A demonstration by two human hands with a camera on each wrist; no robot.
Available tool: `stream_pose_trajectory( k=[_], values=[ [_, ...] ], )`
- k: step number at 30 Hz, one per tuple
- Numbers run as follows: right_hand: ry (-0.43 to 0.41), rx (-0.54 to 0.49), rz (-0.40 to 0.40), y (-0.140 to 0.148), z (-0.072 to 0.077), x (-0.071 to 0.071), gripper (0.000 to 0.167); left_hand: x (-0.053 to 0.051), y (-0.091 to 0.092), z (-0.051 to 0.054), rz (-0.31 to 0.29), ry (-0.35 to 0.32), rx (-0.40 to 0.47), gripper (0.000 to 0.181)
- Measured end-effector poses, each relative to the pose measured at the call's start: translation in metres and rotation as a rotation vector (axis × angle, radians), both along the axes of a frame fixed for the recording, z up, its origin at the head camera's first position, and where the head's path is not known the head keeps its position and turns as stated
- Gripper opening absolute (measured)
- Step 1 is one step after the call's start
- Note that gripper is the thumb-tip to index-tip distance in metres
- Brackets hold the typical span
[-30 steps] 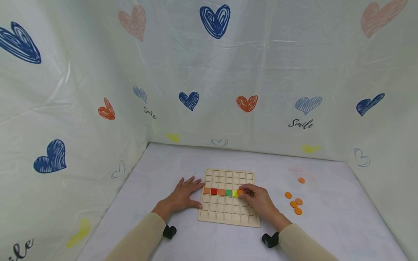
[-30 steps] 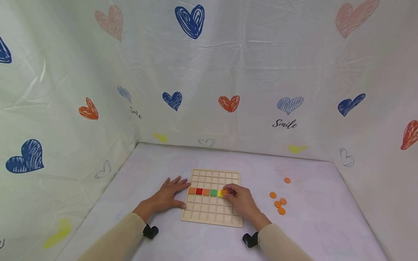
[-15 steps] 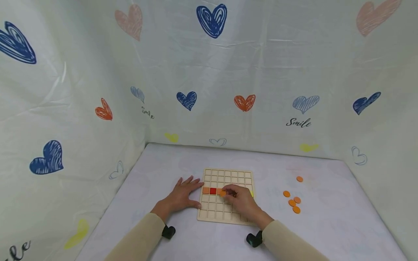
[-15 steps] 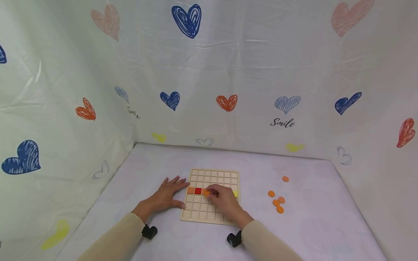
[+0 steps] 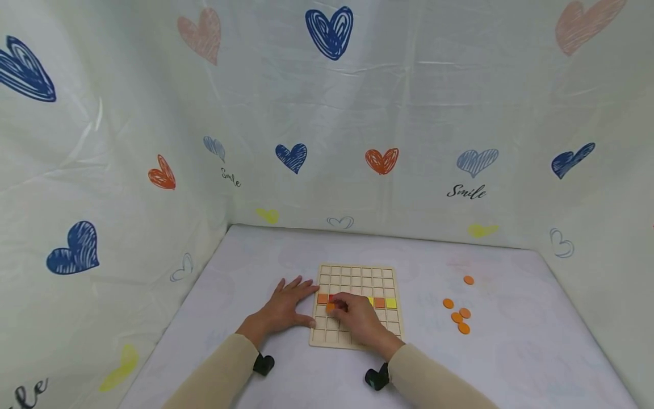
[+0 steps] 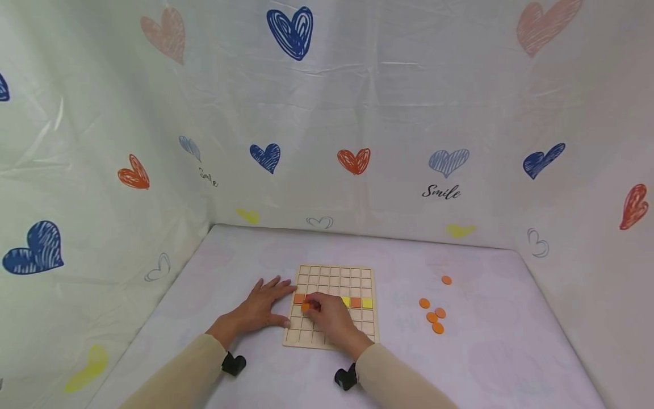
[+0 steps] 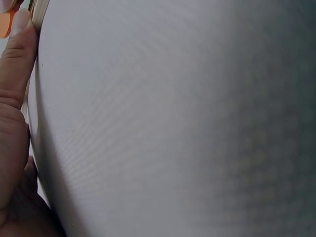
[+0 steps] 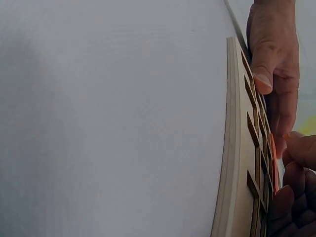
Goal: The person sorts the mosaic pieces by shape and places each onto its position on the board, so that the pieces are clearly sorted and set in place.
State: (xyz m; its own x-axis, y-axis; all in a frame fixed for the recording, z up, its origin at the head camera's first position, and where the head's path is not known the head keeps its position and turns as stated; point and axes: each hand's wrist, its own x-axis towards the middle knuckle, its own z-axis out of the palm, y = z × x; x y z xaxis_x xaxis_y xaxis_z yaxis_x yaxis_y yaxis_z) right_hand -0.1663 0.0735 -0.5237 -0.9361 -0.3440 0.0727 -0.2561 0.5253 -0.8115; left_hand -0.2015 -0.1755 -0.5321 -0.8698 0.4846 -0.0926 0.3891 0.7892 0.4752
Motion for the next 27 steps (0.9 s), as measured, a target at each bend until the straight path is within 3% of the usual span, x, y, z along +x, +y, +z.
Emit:
stream_pose_trajectory(
  k=[15,27],
  values=[
    [0.033,0.125,-0.015,-0.022,-0.001,0.0,0.022,0.001,0.002,0.005,-0.006,0.002,0.001,0.091],
    [0.076,0.162,-0.056,-0.03,-0.004,0.0,0.019,0.002,0.001,0.006,-0.007,0.003,0.001,0.09]
  ],
)
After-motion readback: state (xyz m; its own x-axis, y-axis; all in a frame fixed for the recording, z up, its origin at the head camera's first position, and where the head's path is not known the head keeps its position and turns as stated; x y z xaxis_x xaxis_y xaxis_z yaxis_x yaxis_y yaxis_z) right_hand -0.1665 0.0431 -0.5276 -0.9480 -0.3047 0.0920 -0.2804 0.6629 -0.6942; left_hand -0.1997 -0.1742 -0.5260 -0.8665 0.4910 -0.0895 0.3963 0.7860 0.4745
